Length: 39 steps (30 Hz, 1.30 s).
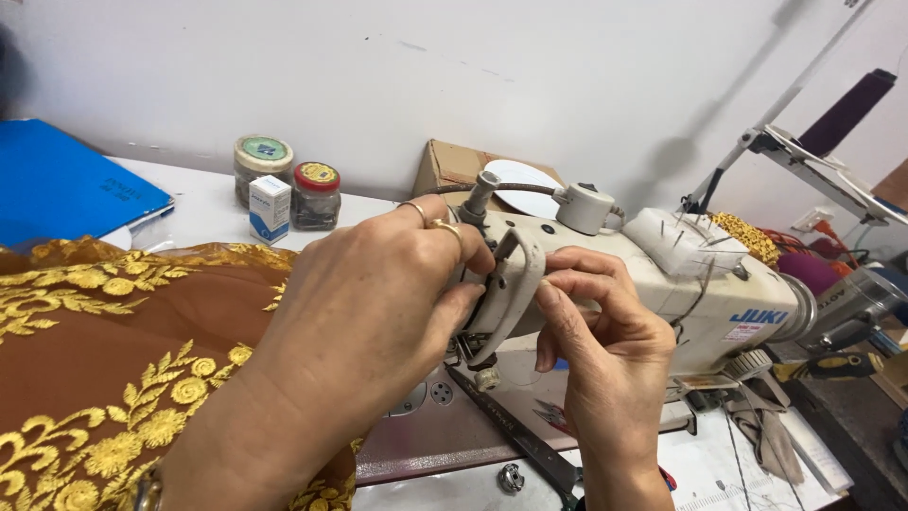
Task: Selecting a thread spool from a wall rack and threading it through the guides and needle of an industrial sewing machine.
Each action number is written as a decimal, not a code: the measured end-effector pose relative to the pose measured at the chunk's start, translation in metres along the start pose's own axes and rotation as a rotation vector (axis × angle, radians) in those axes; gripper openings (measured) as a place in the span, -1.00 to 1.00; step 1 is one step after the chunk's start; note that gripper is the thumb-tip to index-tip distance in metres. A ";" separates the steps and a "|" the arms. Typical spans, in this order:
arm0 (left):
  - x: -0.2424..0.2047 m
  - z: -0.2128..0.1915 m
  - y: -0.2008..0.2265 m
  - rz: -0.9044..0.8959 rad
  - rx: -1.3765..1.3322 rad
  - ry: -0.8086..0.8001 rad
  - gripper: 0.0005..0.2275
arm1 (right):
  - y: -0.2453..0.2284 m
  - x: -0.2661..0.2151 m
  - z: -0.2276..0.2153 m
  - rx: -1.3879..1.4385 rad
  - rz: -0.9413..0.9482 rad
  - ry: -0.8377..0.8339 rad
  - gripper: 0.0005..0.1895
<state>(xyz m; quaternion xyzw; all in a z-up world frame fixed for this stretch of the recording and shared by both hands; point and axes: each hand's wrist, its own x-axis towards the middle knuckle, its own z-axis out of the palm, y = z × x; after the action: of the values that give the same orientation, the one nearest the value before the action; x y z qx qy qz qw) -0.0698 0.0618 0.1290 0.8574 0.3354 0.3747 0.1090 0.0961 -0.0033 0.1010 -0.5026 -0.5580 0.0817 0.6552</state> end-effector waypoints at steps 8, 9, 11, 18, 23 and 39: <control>0.000 0.001 -0.003 0.021 -0.012 0.013 -0.90 | 0.010 0.000 0.003 0.073 0.012 -0.027 -0.96; 0.000 0.001 -0.003 0.019 -0.009 0.011 -0.90 | 0.010 0.000 0.003 0.086 0.015 -0.027 -0.96; 0.000 0.002 -0.004 0.021 -0.004 0.011 -0.91 | 0.010 0.000 0.005 0.078 0.008 -0.028 -0.97; 0.000 0.000 -0.002 0.006 -0.009 -0.025 -0.91 | 0.013 0.000 0.006 0.091 0.004 -0.050 -0.96; 0.000 0.000 -0.002 0.022 0.007 -0.015 -0.93 | 0.013 0.001 0.008 0.091 0.015 -0.050 -0.94; 0.000 0.025 -0.003 0.195 0.226 0.220 -0.97 | 0.008 0.002 0.012 0.119 0.053 -0.046 -0.90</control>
<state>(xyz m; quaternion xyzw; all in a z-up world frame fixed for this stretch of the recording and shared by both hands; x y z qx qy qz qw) -0.0537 0.0657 0.1101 0.8465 0.3005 0.4350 -0.0625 0.0906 0.0087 0.0949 -0.4754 -0.5536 0.1438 0.6685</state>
